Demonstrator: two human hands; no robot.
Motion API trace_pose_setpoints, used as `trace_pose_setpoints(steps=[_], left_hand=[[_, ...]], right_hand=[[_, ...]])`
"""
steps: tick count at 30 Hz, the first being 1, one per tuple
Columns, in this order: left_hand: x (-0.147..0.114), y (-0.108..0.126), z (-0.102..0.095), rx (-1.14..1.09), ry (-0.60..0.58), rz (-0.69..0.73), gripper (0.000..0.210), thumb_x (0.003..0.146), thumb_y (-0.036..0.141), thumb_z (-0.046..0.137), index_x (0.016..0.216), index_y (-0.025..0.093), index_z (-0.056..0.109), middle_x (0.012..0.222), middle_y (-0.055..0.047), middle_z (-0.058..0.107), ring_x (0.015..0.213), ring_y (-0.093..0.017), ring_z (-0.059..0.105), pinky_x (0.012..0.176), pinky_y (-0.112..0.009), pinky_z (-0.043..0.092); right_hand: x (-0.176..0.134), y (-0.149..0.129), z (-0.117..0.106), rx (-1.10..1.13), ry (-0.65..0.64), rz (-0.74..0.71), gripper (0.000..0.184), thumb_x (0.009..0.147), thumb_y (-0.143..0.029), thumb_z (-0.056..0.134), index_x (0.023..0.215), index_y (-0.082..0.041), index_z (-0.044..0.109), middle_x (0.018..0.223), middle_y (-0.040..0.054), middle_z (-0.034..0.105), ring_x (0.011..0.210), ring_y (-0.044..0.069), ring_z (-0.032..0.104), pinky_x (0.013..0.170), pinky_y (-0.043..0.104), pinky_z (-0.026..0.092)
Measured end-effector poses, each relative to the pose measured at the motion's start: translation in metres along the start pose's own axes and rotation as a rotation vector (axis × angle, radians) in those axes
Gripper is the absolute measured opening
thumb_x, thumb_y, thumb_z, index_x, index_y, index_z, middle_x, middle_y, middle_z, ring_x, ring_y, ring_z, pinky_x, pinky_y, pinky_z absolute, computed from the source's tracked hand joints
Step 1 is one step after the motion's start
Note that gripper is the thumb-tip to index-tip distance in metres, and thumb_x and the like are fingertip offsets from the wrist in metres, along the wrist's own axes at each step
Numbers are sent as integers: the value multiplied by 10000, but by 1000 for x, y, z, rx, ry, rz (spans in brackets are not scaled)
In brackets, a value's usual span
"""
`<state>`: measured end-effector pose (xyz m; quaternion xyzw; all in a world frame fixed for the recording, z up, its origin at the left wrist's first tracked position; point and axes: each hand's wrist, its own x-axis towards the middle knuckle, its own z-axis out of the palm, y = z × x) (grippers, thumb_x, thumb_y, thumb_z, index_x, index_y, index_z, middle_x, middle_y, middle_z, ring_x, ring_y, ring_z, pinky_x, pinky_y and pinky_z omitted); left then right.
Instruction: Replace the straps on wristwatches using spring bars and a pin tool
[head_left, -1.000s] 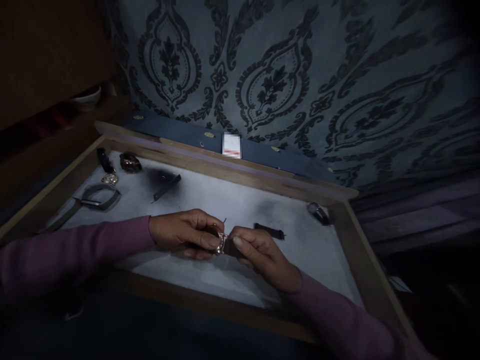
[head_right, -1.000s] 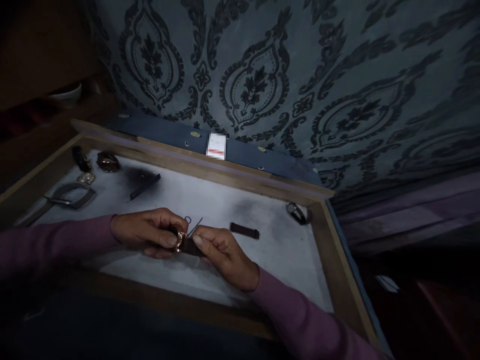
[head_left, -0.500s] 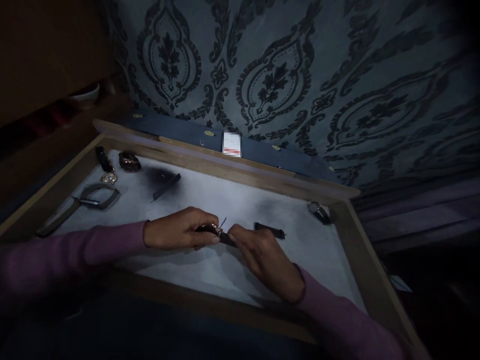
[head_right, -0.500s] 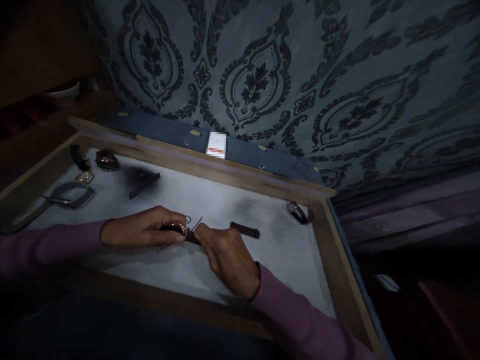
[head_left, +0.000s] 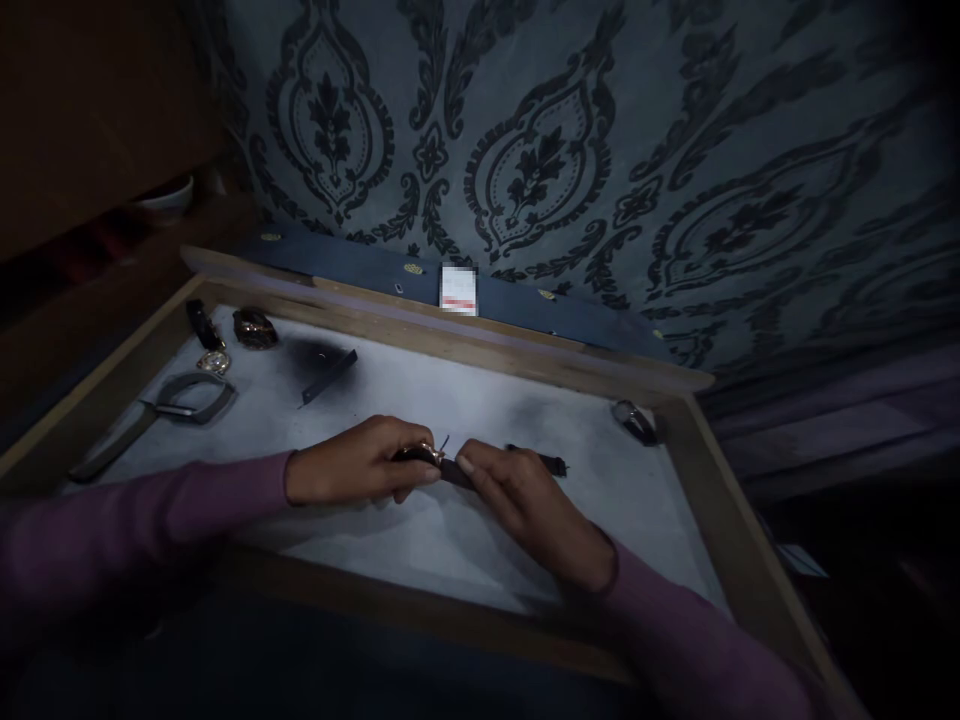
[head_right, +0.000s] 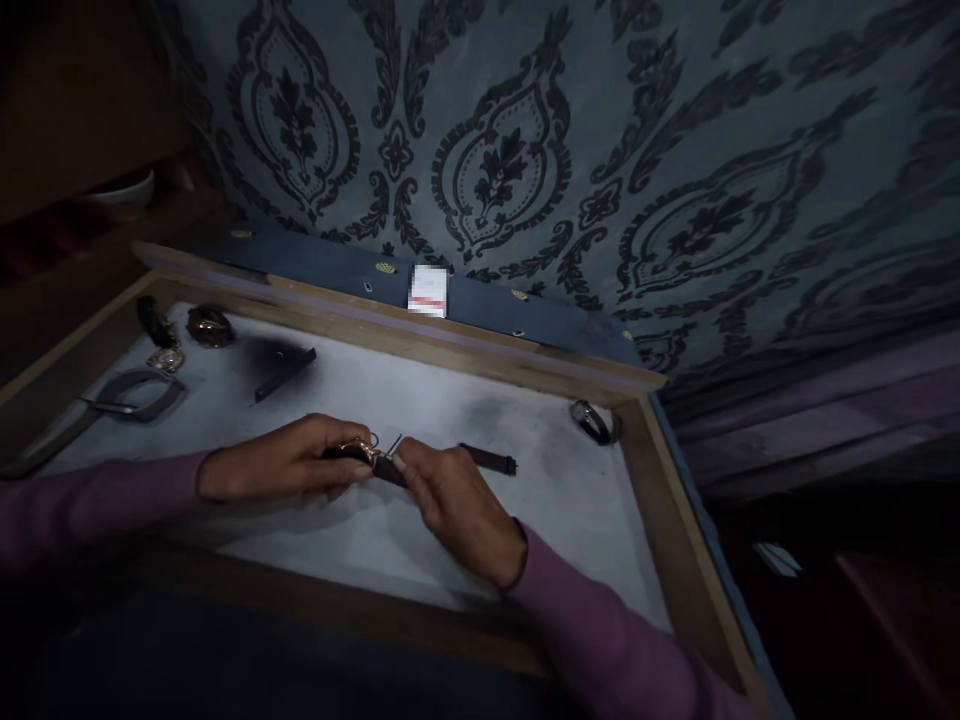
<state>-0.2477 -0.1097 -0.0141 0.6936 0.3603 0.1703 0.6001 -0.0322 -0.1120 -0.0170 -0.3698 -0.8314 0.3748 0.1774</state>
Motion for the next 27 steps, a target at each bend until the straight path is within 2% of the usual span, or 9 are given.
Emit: trace_pose_setpoints(steps=[3, 6, 8, 10, 12, 17, 21, 25, 27], left_hand=[[3, 0, -7, -255, -108, -104, 259, 914, 393, 506, 798, 161, 507, 599, 36, 542, 453, -76, 442, 446, -204, 333], [3, 1, -10, -333, -93, -113, 203, 879, 359, 563, 881, 164, 504, 684, 30, 558, 504, -78, 479, 462, -199, 352], [2, 1, -9, -321, -51, -77, 252, 833, 299, 622, 1009, 180, 486, 798, 24, 555, 597, -93, 525, 506, -203, 394], [1, 1, -7, -215, 19, 4, 373, 813, 238, 635, 1132, 205, 445, 864, 22, 541, 681, -110, 535, 571, -217, 426], [-1, 0, -4, -6, 106, 111, 412, 827, 197, 611, 1194, 210, 424, 872, 17, 550, 722, -126, 526, 622, -234, 430], [-2, -2, -1, 463, 240, 342, 158, 953, 204, 481, 1105, 175, 510, 979, -51, 584, 845, -164, 558, 728, -266, 436], [-1, -5, -1, 652, 262, 334, 215, 1011, 253, 379, 988, 156, 570, 923, -62, 570, 791, -164, 551, 711, -272, 423], [0, -5, -2, 514, 187, 258, 239, 1007, 246, 379, 856, 161, 543, 763, -8, 564, 685, -132, 535, 641, -237, 392], [1, -4, -2, 424, 151, 196, 245, 996, 255, 393, 807, 166, 520, 669, 23, 527, 608, -115, 502, 586, -222, 363]], right_hand=[[4, 3, -5, 282, -35, 51, 414, 1002, -425, 381, 660, -197, 431, 602, -46, 367, 528, 99, 351, 500, 225, 297], [6, 8, -5, 472, -70, 147, 444, 967, -518, 429, 661, -196, 428, 582, -64, 322, 513, 92, 287, 470, 221, 247], [6, 11, -3, 582, -79, 211, 453, 939, -552, 465, 661, -197, 426, 575, -74, 301, 499, 85, 255, 453, 217, 207], [6, 12, -1, 683, -74, 267, 457, 908, -565, 514, 653, -199, 416, 566, -83, 283, 479, 75, 229, 440, 214, 179], [6, 13, 0, 760, -76, 313, 450, 891, -554, 550, 649, -200, 414, 533, -95, 278, 448, 64, 200, 426, 213, 151], [8, 13, 2, 901, -90, 400, 421, 858, -531, 603, 666, -196, 437, 486, -112, 281, 418, 54, 154, 402, 206, 105], [8, 13, 6, 784, -68, 363, 409, 904, -538, 522, 700, -184, 492, 460, -101, 338, 391, 59, 210, 396, 201, 168], [5, 13, 9, 461, 31, 249, 409, 964, -507, 413, 725, -187, 502, 541, -28, 553, 391, 82, 421, 424, 210, 325], [3, 10, 8, 310, 96, 177, 390, 992, -446, 379, 717, -193, 492, 592, -9, 589, 477, 107, 524, 495, 219, 386]])
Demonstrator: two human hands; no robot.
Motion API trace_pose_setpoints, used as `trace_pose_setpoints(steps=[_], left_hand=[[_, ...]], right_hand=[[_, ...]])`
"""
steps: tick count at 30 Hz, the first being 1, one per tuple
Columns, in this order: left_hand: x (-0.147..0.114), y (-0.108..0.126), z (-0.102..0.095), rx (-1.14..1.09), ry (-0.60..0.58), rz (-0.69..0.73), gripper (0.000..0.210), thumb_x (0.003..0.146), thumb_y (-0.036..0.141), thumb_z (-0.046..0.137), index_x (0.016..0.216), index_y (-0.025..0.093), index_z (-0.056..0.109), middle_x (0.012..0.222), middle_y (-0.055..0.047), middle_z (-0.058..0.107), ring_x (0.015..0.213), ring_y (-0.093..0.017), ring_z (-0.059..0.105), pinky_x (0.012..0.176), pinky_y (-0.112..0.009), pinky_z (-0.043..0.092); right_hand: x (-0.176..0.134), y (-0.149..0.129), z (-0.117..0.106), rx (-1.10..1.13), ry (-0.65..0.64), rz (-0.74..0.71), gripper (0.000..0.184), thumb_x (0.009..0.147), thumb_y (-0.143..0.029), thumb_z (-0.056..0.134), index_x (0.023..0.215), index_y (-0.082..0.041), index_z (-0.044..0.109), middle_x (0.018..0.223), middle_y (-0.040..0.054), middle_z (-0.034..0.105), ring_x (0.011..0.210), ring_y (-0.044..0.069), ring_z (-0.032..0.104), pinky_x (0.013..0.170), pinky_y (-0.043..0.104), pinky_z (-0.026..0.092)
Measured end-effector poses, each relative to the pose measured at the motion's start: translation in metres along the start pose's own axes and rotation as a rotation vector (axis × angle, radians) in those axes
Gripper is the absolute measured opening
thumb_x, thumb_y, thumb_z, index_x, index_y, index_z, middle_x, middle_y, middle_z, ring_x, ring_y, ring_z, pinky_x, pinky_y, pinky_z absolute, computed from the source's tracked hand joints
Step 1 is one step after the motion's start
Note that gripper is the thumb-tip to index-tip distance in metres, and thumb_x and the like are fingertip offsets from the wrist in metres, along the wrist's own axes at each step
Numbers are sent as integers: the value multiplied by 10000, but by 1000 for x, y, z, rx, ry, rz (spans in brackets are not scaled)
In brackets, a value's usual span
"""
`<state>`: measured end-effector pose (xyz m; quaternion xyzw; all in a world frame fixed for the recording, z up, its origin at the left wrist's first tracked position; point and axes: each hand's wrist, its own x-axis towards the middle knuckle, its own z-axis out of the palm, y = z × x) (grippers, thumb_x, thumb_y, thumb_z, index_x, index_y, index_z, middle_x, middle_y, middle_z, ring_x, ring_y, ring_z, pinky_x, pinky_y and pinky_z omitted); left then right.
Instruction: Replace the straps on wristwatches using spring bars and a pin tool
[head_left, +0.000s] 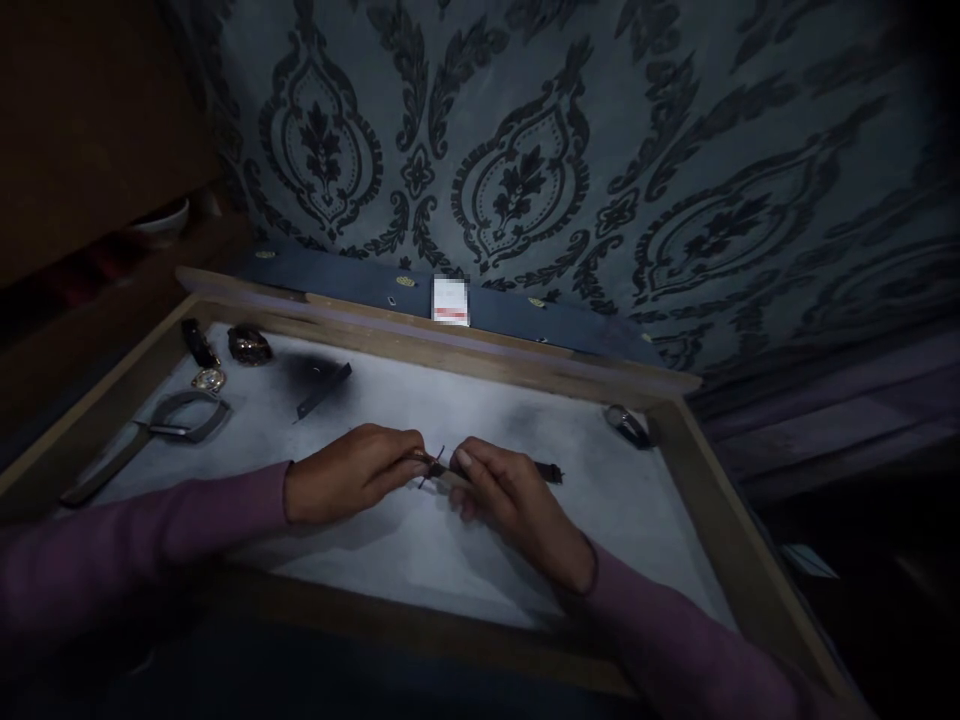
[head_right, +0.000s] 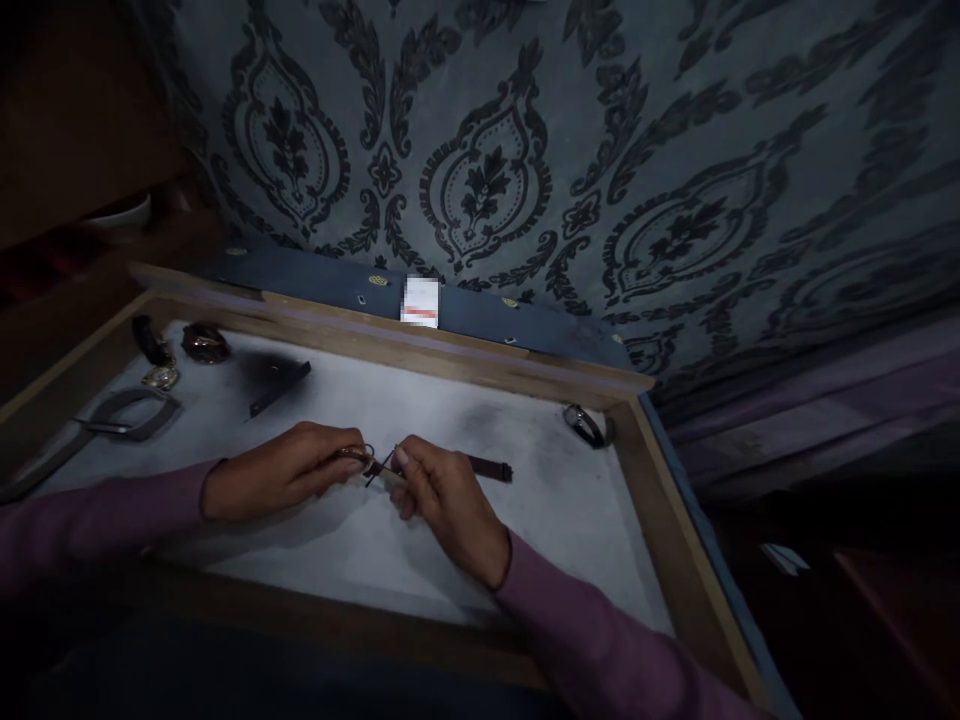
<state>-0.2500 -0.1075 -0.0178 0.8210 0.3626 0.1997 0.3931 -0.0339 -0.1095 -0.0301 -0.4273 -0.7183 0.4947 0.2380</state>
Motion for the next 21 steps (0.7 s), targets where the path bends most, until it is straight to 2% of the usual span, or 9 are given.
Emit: trace_pose_setpoints(steps=[3, 6, 11, 17, 21], left_hand=[[1, 2, -1, -86, -37, -67, 254, 983, 276, 404, 786, 163, 517, 635, 31, 529, 571, -103, 493, 557, -212, 352], [1, 4, -1, -131, -52, -101, 272, 981, 309, 405, 799, 157, 538, 616, 31, 536, 549, -98, 492, 542, -207, 359], [-1, 7, -1, -244, -46, -156, 313, 987, 367, 389, 822, 156, 552, 554, 42, 512, 501, -92, 464, 528, -205, 366], [-2, 13, 4, -381, 24, -240, 337, 956, 419, 436, 782, 152, 546, 565, 37, 506, 508, -90, 449, 526, -210, 364], [-2, 14, 6, -484, 26, -288, 387, 938, 507, 435, 788, 160, 520, 566, 43, 498, 462, -84, 420, 463, -207, 324]], right_hand=[[-4, -5, 1, -162, 63, -118, 352, 1005, -352, 367, 698, -204, 455, 595, -18, 559, 536, 115, 544, 529, 216, 378], [-6, -7, 3, -225, 39, -155, 314, 1002, -298, 352, 710, -213, 427, 574, -33, 514, 484, 102, 497, 487, 209, 343], [-9, -5, 9, -342, 54, -244, 240, 986, -206, 332, 793, -207, 475, 576, -43, 451, 463, 103, 430, 491, 230, 309], [-11, -2, 13, -375, 83, -295, 216, 967, -163, 337, 811, -206, 480, 578, -41, 449, 452, 107, 409, 486, 238, 287], [-12, -1, 14, -409, 96, -305, 212, 972, -169, 332, 822, -204, 478, 591, -34, 472, 460, 109, 434, 493, 236, 298]])
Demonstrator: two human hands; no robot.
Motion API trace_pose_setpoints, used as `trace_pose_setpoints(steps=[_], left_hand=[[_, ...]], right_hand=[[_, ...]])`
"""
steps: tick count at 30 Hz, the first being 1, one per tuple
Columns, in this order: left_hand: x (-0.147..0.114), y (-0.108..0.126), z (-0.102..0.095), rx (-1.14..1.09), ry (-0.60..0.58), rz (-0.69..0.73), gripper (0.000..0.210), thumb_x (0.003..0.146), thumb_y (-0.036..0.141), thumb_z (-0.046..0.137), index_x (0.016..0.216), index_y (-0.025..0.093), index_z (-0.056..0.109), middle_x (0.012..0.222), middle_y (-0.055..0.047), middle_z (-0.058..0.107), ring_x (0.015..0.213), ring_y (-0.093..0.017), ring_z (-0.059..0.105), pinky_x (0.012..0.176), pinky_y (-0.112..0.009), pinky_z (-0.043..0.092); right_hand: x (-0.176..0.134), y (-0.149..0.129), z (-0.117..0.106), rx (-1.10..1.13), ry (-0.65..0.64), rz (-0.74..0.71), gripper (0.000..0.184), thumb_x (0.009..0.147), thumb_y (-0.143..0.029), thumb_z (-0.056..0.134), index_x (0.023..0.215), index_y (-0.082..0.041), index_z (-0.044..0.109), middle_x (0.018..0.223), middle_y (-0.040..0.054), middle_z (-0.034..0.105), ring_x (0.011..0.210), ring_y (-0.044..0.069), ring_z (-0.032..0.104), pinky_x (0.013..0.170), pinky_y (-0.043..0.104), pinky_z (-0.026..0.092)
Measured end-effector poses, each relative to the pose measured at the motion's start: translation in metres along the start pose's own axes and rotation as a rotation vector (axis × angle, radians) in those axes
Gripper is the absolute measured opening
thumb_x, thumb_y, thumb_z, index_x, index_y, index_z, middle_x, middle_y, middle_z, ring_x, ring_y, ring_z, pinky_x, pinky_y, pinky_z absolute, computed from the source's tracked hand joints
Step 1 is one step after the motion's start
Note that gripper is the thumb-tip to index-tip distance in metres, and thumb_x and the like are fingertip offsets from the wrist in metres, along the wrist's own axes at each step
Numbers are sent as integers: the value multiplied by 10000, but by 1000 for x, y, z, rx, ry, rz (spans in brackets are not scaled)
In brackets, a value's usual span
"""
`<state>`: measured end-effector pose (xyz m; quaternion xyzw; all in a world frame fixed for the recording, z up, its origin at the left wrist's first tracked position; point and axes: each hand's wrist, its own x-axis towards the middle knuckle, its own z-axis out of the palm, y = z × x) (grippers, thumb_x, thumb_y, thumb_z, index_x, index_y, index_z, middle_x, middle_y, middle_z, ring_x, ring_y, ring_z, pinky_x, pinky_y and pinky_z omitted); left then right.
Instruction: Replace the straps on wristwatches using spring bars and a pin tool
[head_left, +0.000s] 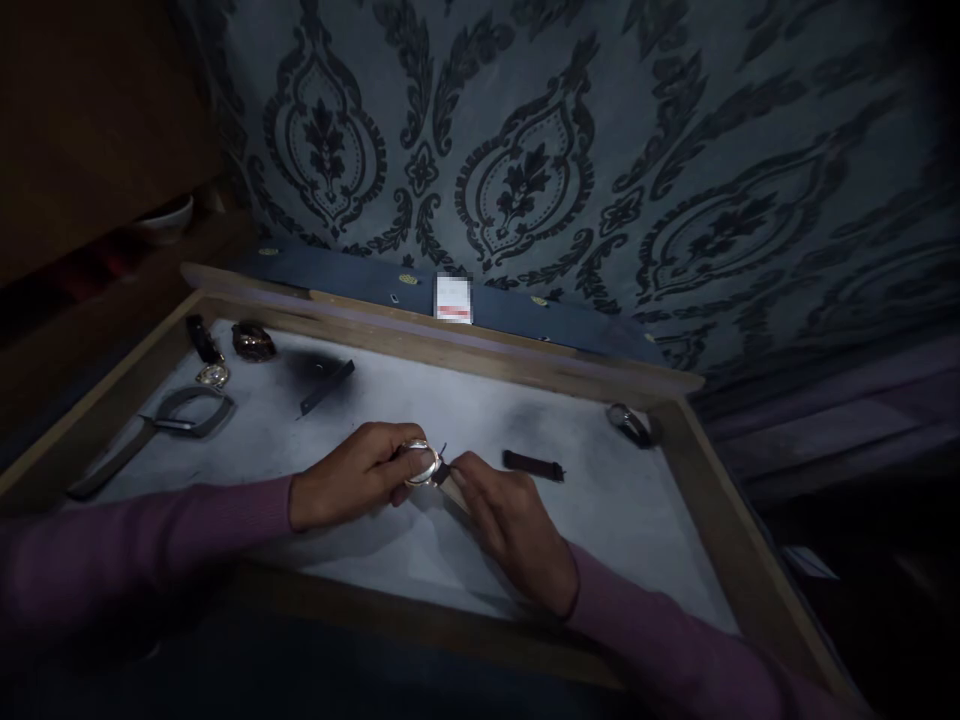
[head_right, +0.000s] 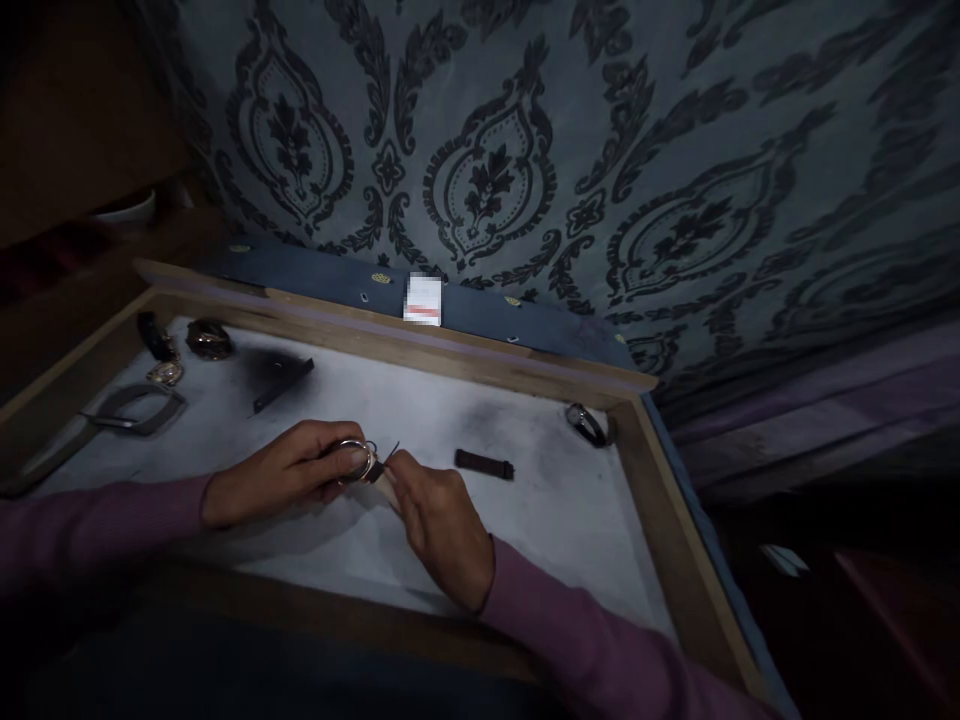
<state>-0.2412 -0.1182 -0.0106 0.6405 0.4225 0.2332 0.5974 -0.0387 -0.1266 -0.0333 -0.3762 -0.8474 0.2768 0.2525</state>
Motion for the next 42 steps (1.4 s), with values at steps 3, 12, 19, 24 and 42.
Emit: trace_pose_setpoints(steps=[3, 12, 19, 24, 42], left_hand=[[1, 1, 0, 10, 0, 9, 396, 934, 514, 435, 775, 161, 516, 562, 44, 490, 457, -83, 405, 464, -210, 326], [0, 2, 2, 276, 62, 184, 283, 985, 336, 381, 781, 174, 490, 589, 43, 494, 554, -106, 480, 574, -234, 365], [-1, -1, 5, 82, 63, 98, 349, 972, 416, 415, 787, 151, 547, 580, 37, 501, 518, -90, 452, 524, -213, 358], [-2, 3, 7, -26, 88, 84, 412, 949, 508, 434, 781, 148, 544, 569, 43, 494, 453, -70, 393, 462, -200, 328], [1, 5, 4, 14, 125, 129, 339, 955, 401, 416, 720, 171, 499, 557, 41, 483, 482, -78, 406, 466, -198, 317]], right_hand=[[0, 1, 0, -43, 19, 2, 222, 979, -175, 336, 814, -202, 483, 577, -38, 469, 451, 107, 430, 491, 237, 295], [2, 1, 1, 10, 47, 6, 247, 996, -186, 339, 781, -211, 456, 586, -35, 468, 470, 107, 453, 492, 232, 336], [-2, -2, 0, -39, 30, -86, 238, 956, -106, 338, 792, -213, 474, 614, -15, 514, 498, 125, 472, 505, 249, 344], [0, -6, -2, 70, 95, -13, 245, 992, -174, 348, 815, -199, 515, 598, -25, 510, 465, 111, 482, 497, 238, 360], [7, -8, -14, 471, -50, 259, 480, 987, -493, 385, 730, -164, 621, 452, -62, 373, 366, 85, 356, 381, 214, 275]])
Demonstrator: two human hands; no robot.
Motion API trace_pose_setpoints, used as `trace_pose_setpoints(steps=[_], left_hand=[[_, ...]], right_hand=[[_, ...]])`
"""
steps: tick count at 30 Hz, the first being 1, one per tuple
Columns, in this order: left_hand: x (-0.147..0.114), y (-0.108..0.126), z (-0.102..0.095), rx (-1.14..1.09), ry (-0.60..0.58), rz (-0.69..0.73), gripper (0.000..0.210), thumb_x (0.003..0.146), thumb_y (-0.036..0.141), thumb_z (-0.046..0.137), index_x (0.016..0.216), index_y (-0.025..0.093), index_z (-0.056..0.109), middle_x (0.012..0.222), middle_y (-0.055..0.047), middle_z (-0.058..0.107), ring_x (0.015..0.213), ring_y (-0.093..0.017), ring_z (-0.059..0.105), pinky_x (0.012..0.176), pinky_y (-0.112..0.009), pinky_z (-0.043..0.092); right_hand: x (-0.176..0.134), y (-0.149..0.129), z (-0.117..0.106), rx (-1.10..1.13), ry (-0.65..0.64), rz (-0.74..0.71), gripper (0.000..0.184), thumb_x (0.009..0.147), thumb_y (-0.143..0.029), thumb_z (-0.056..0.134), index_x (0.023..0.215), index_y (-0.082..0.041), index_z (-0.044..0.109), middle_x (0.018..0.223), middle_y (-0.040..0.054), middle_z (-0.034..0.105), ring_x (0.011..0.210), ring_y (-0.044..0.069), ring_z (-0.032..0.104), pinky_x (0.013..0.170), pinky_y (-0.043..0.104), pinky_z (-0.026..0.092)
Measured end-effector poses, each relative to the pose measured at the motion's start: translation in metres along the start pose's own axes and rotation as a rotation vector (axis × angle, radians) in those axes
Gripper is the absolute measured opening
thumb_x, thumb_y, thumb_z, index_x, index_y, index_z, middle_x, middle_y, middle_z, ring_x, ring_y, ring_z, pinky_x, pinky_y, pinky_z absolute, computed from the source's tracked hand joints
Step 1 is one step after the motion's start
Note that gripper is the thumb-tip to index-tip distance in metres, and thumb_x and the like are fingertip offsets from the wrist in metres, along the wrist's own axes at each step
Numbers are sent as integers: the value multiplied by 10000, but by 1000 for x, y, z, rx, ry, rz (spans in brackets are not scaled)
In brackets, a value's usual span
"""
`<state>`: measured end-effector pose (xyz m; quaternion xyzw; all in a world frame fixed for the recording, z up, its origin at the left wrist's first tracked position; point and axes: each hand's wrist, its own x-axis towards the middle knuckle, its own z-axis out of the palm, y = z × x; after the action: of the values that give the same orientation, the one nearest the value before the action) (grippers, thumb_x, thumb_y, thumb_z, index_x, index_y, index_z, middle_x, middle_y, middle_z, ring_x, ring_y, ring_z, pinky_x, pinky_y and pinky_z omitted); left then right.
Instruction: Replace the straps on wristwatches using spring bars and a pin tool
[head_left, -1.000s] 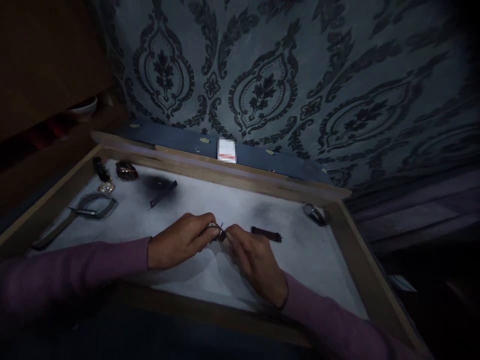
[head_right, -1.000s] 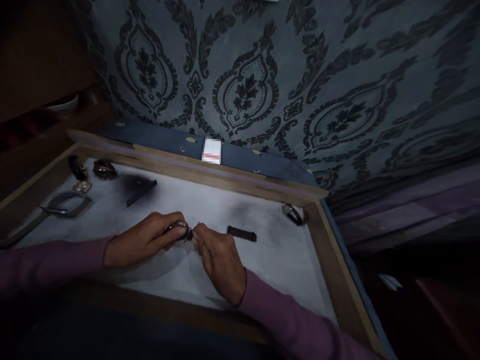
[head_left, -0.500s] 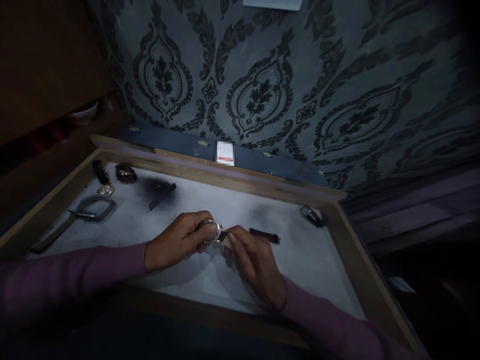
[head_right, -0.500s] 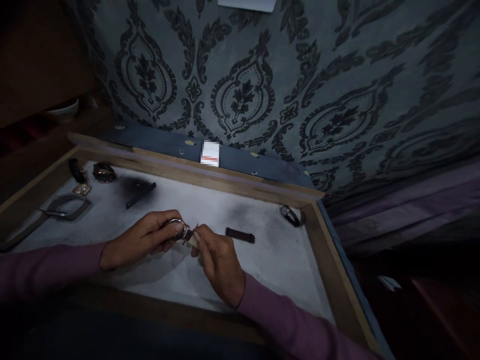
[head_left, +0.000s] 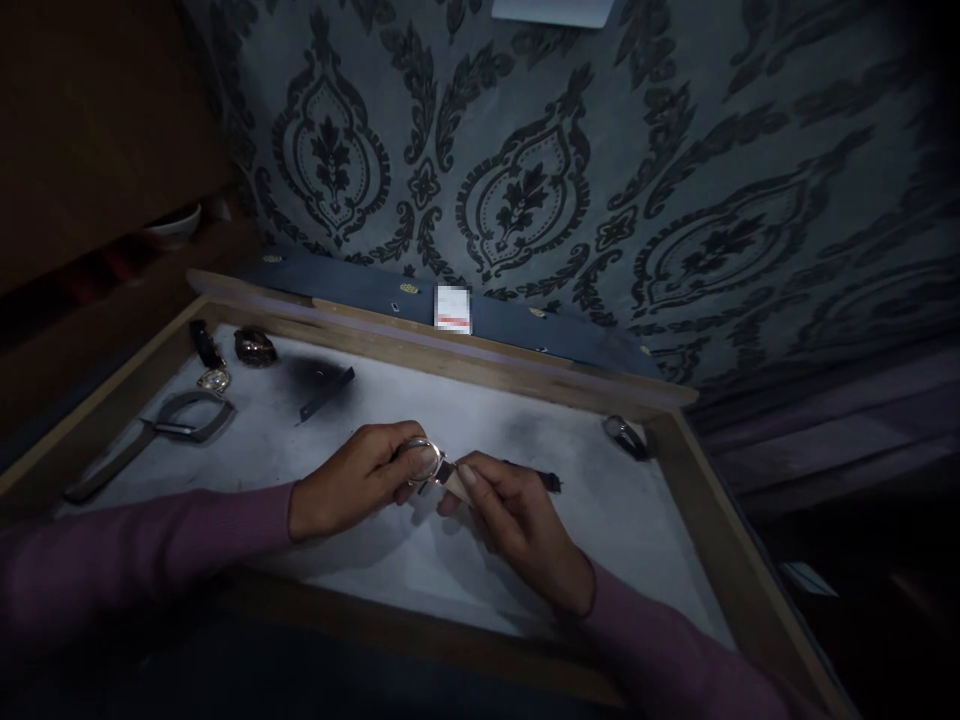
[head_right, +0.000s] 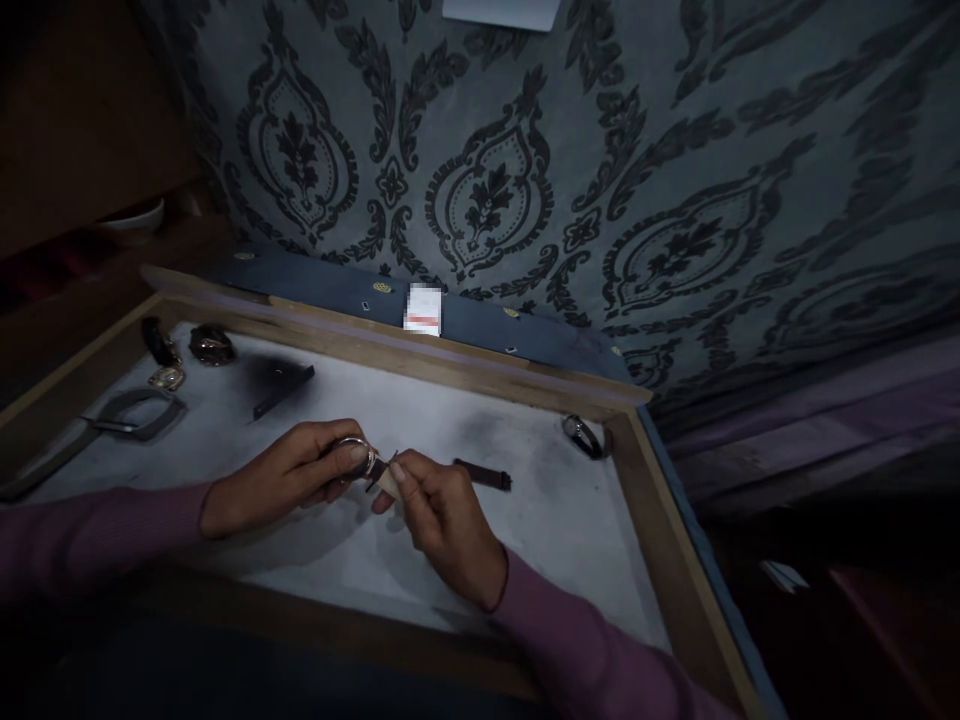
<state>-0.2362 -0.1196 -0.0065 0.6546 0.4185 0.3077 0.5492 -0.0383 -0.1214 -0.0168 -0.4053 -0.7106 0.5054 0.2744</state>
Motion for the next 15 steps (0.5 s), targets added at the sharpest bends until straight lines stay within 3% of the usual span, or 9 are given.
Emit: trace_pose_setpoints(steps=[15], left_hand=[[0, -1, -1, 25, -1, 2, 330, 968, 375, 420, 752, 150, 529, 563, 43, 484, 483, -75, 405, 484, -199, 322]], right_hand=[[1, 0, -4, 54, -57, 54, 480, 971, -507, 421, 771, -140, 658, 461, -50, 439, 364, 78, 388, 382, 201, 310]])
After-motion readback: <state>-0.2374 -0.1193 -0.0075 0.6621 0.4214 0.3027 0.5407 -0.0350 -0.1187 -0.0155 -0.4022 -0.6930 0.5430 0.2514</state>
